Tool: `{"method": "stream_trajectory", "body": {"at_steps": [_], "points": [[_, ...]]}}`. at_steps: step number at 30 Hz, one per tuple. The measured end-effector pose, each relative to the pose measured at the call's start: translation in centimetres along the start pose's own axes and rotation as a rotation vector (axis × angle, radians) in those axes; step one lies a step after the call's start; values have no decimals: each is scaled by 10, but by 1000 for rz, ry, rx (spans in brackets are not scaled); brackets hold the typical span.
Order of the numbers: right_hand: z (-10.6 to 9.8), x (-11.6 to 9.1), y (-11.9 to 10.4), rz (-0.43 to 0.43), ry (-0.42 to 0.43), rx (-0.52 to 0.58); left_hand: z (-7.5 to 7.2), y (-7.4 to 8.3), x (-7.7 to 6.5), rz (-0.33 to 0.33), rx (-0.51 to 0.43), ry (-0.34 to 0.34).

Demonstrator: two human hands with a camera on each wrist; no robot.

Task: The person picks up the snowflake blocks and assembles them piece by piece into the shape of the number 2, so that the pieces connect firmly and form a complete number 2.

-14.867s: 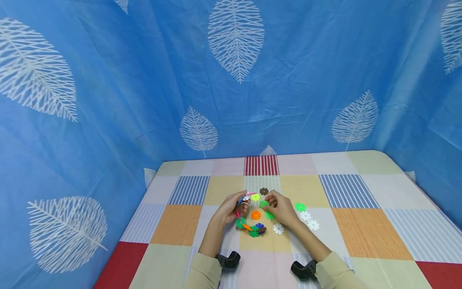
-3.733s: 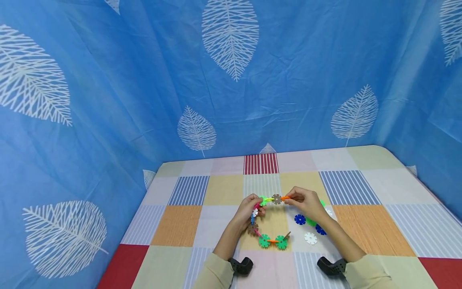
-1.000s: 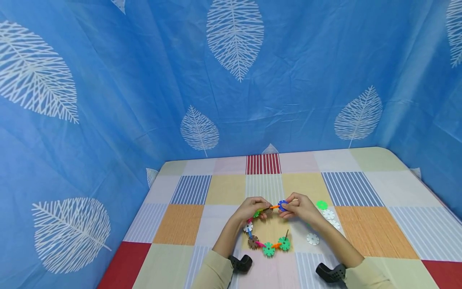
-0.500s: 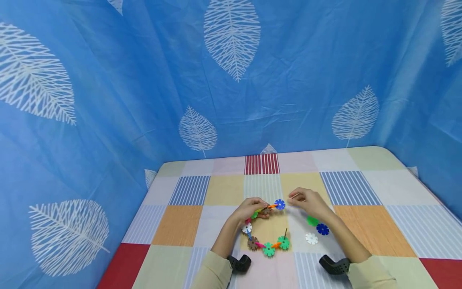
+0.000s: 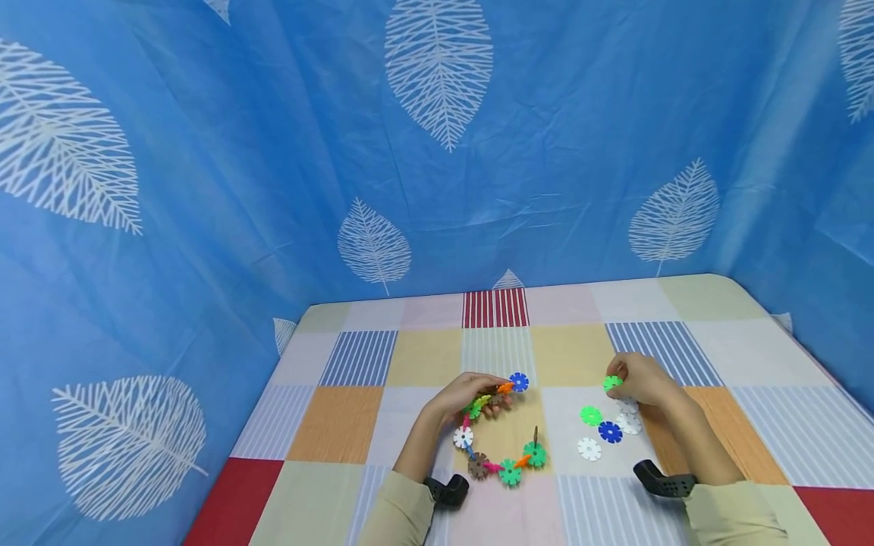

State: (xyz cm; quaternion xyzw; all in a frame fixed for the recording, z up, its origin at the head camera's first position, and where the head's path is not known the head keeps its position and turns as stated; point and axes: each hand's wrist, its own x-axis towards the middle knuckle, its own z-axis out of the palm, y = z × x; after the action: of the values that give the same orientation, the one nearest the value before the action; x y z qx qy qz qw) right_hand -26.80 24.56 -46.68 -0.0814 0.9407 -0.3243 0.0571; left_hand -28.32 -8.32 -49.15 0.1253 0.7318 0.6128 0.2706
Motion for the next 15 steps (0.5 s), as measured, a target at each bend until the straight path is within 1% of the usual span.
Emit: {"method": "stream_trajectory", "body": {"at_steps": [3, 6, 9, 11, 13, 15], "points": [[5, 2, -5, -40, 48, 53, 1, 0, 0, -19, -15, -7], [16, 7, -16, -134, 87, 162, 3, 1, -1, -9, 20, 6], [31, 11, -31, -247, 53, 325, 4, 1, 0, 8, 39, 17], [40, 14, -39, -294, 10, 406, 5, 1, 0, 14, 31, 13], [48, 15, -46, -321, -17, 453, 6, 2, 1, 14, 25, 10], [54, 15, -50, -328, -26, 460, 6, 2, 2, 17, 35, 12]]}}
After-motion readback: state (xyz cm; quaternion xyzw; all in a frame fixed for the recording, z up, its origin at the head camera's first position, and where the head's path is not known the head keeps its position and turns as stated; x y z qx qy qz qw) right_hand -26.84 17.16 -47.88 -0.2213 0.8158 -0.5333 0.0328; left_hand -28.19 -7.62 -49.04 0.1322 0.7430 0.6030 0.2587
